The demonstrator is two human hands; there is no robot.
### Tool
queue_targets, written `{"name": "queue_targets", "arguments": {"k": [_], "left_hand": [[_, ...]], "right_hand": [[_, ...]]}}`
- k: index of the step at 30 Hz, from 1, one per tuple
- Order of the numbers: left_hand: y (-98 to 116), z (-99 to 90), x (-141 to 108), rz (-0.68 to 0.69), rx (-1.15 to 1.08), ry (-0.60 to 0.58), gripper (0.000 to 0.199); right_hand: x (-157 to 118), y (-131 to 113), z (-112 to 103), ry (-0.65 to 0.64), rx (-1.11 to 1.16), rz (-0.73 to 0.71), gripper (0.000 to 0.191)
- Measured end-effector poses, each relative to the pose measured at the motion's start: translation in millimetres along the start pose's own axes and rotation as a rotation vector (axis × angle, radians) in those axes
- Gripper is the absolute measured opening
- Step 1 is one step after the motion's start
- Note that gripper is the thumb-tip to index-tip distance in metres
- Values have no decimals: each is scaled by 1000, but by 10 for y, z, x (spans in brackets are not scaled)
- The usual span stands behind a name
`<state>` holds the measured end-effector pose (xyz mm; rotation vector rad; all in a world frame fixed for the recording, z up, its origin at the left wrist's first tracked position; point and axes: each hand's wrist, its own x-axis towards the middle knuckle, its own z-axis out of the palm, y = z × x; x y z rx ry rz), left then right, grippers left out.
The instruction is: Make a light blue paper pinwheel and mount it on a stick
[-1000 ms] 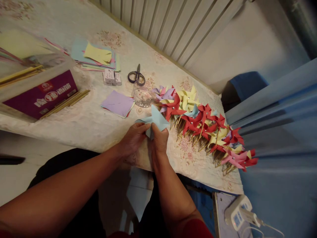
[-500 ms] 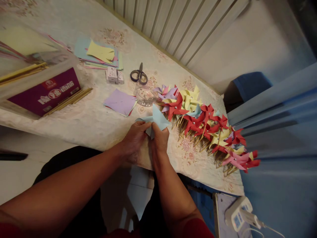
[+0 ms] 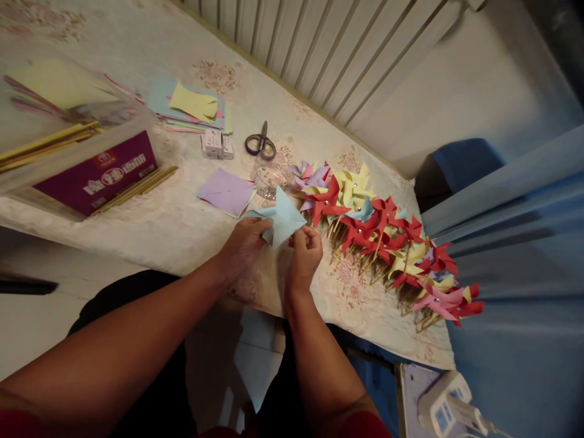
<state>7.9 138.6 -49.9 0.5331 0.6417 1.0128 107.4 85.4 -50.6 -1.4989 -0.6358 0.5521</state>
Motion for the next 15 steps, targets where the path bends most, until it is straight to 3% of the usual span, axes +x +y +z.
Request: {"name": "queue_targets", "arguments": {"k": [3, 8, 11, 15], "left_hand": [[64, -8, 11, 19, 10, 20, 5], [103, -42, 27, 14, 1, 37, 5], [117, -34, 18, 29, -38, 38, 5], [137, 2, -16, 21, -41, 38, 8]], "right_hand": [[-31, 47, -39, 22, -75, -140, 26], [-93, 43, -81, -211, -238, -395, 23], [-97, 19, -68, -305, -273, -403, 20], [-80, -1, -40, -315, -255, -323, 13]]}}
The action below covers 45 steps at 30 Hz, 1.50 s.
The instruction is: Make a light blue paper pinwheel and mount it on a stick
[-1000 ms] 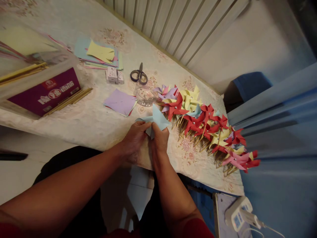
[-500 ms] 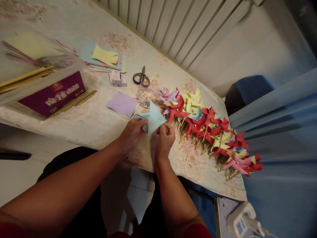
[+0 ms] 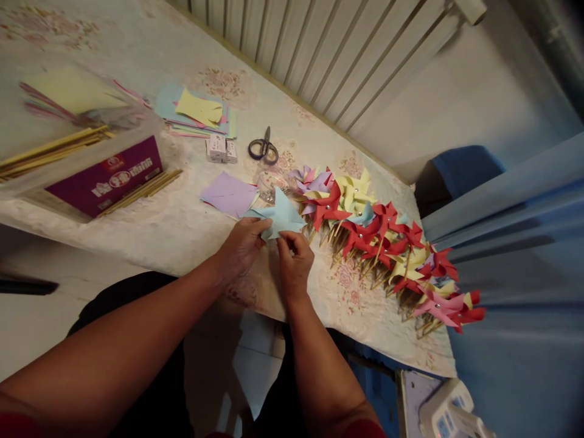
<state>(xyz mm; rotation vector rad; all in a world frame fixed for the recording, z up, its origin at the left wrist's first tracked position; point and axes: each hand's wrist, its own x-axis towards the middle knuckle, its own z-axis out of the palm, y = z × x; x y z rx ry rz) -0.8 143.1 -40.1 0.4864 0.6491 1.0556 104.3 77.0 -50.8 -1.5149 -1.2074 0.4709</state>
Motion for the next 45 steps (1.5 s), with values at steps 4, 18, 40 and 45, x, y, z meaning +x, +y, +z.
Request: {"name": "queue_targets", "arguments": {"k": [4, 18, 40, 45], "left_hand": [[-14, 10, -27, -14, 25, -8, 9], [-98, 46, -70, -28, 110, -57, 16], [-116, 17, -90, -30, 178, -13, 21], [-128, 15, -87, -34, 185, -22, 18]], "right_hand": [[25, -43, 17, 17, 76, 92, 15], [79, -49, 64, 149, 99, 272, 16], [105, -43, 40, 106, 70, 299, 19], [116, -31, 28, 101, 74, 312, 20]]}}
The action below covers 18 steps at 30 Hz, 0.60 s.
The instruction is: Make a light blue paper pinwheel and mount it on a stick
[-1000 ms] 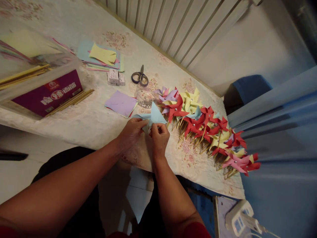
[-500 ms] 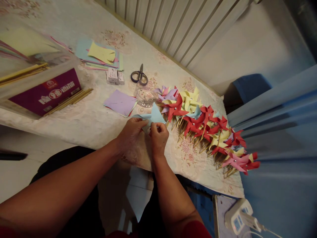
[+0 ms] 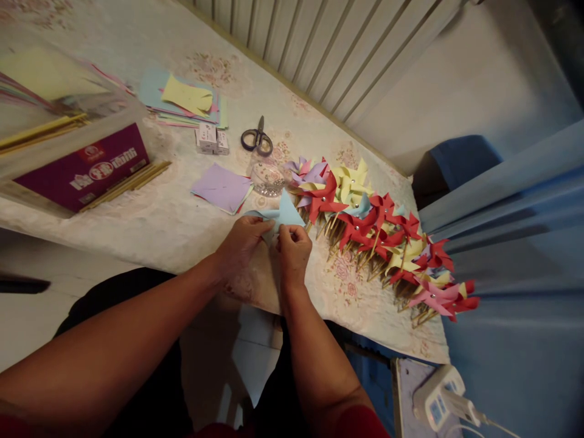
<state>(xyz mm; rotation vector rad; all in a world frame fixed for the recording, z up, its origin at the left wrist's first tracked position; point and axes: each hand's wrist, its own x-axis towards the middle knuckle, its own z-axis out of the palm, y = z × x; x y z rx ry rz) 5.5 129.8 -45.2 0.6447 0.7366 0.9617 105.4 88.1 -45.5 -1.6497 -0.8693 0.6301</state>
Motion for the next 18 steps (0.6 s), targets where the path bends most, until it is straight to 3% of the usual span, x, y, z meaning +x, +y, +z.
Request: {"name": "queue_targets", "arguments": {"k": [18], "left_hand": [[-33, -67, 45, 14, 37, 7, 15]], "right_hand": [[-31, -38, 13, -7, -41, -16, 21]]}}
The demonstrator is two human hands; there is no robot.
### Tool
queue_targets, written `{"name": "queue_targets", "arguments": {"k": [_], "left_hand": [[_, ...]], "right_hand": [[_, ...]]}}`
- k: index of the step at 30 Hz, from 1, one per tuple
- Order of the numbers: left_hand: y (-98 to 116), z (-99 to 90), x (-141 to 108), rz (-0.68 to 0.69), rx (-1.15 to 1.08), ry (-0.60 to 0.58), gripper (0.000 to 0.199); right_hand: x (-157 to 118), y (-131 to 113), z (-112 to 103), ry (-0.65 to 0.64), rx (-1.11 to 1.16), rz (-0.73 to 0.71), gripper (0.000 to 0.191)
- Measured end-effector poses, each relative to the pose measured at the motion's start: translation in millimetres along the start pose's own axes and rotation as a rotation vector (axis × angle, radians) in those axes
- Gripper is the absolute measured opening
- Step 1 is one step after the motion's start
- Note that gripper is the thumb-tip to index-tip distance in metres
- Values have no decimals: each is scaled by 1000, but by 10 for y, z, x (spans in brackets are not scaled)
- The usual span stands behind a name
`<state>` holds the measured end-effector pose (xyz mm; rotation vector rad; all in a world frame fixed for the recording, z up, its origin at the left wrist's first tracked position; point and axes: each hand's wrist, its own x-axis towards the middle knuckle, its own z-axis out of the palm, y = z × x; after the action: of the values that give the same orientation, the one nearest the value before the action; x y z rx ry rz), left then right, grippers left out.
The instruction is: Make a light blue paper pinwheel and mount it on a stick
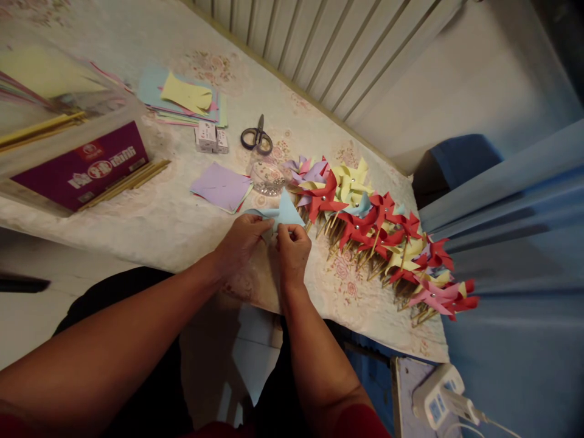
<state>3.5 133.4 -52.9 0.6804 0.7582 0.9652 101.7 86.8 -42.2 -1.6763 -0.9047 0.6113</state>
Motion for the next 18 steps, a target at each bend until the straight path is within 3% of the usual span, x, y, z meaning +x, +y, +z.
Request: {"name": "queue_targets", "arguments": {"k": [4, 6, 8, 14, 18], "left_hand": [[33, -37, 18, -46, 9, -11, 18], [55, -58, 41, -42, 9, -26, 19], [72, -85, 70, -16, 26, -36, 18], [149, -123, 53, -95, 118, -180, 14], [194, -89, -4, -124, 166, -275, 13]], "right_hand": [[2, -64, -46, 132, -1, -58, 20], [58, -94, -135, 242, 2, -108, 26], [149, -103, -259, 259, 15, -119, 34], [318, 7, -491, -263, 154, 51, 37], [263, 79, -433, -403, 206, 172, 36]]}}
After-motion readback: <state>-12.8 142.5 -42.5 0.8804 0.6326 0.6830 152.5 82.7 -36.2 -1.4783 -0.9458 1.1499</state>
